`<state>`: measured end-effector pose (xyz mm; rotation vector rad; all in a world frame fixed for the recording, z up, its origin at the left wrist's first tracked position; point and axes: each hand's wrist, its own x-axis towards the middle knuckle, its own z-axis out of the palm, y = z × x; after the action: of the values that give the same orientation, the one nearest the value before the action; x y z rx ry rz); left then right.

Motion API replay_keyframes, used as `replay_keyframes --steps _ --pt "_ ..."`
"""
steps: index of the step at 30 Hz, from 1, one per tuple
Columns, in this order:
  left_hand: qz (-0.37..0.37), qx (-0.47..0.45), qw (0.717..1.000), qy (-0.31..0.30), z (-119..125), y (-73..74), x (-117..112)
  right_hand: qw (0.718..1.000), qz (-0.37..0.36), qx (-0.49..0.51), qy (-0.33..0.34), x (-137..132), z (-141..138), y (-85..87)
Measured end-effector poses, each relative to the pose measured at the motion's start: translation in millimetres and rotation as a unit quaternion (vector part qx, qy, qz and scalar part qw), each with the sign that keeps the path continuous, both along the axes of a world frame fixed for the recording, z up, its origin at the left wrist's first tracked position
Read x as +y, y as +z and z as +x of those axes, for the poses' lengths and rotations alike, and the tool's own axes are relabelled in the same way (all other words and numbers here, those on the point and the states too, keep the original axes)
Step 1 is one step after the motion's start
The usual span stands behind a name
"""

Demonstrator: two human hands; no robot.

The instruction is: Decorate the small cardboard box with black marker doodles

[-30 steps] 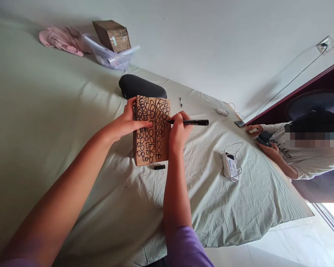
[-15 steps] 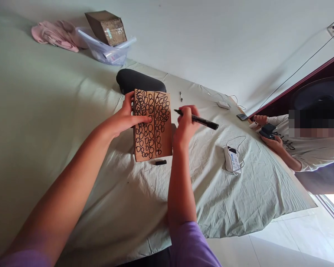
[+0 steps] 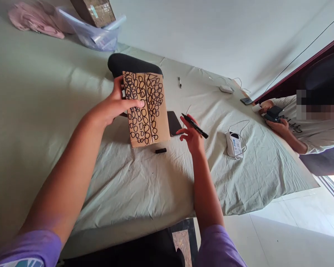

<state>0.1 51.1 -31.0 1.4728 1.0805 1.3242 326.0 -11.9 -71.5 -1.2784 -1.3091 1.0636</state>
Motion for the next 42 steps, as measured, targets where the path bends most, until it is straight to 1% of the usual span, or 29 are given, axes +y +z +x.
replay_keyframes --steps 2,4,7,8,10,12,14,17,19,21,23,25,26,27,28,30,31,32,33,36,39,42 --pt "-0.021 0.0 1.0 0.0 -2 3.0 -2 1.0 0.004 -0.017 0.011 0 4 1.2" --pt "-0.047 0.006 0.999 -0.002 -2 9.5 -7 0.999 0.014 -0.047 0.016 1 6 -0.7" --pt "-0.068 0.011 0.998 -0.006 0 21.1 -17 0.995 0.054 -0.089 -0.007 3 5 -8.7" --pt "-0.068 0.011 0.998 -0.006 0 24.1 -19 0.994 0.058 -0.087 -0.017 4 4 -11.3" --pt "-0.066 0.017 0.998 -0.003 1 27.9 -23 0.998 0.041 -0.044 -0.018 5 0 -14.2" --pt "-0.072 0.027 0.997 0.004 1 28.8 -24 1.0 0.013 0.021 0.009 4 -4 -13.1" --pt "-0.081 0.033 0.996 0.007 0 27.9 -24 0.996 -0.006 0.064 0.055 2 -4 -8.5" --pt "-0.091 0.032 0.995 0.004 -1 26.3 -23 0.992 -0.027 0.061 0.105 -1 5 0.3" --pt "-0.096 0.03 0.995 0.002 -1 26.3 -23 0.991 -0.047 0.048 0.115 0 16 3.6" --pt "-0.097 0.025 0.995 0.002 0 27.5 -24 0.99 -0.068 0.048 0.11 3 27 3.5" --pt "-0.097 0.02 0.995 0.0 1 29.2 -25 0.991 -0.077 0.06 0.088 7 35 1.4" --pt "-0.092 0.019 0.996 -0.002 2 30.6 -26 0.994 -0.064 0.066 0.065 8 39 0.4" --pt "-0.086 0.018 0.996 -0.003 2 30.9 -26 0.994 -0.056 0.058 0.068 8 39 1.1" --pt "-0.079 0.018 0.997 -0.005 2 30.8 -26 0.994 -0.054 0.037 0.088 6 39 2.9" --pt "-0.071 0.018 0.997 -0.006 2 30.5 -26 0.991 -0.061 0.006 0.123 4 38 5.6" --pt "-0.063 0.021 0.998 -0.006 0 29.4 -26 0.97 -0.098 -0.07 0.21 -1 37 11.7" --pt "-0.061 0.024 0.998 -0.007 -1 28.7 -26 0.956 -0.115 -0.115 0.246 -3 37 14.3" --pt "-0.059 0.027 0.998 -0.006 -2 28.0 -26 0.942 -0.12 -0.165 0.268 -3 36 15.9" --pt "-0.058 0.03 0.998 -0.005 -2 27.4 -26 0.928 -0.114 -0.22 0.278 -3 36 16.4" --pt "-0.061 0.028 0.998 -0.009 -4 25.8 -26 0.889 -0.065 -0.366 0.266 2 36 12.4" --pt "-0.06 0.015 0.998 -0.011 -3 24.7 -26 0.864 -0.045 -0.416 0.281 5 35 7.5" --pt "-0.062 0.013 0.998 -0.007 -2 25.0 -26 0.845 -0.004 -0.441 0.303 4 28 6.2"
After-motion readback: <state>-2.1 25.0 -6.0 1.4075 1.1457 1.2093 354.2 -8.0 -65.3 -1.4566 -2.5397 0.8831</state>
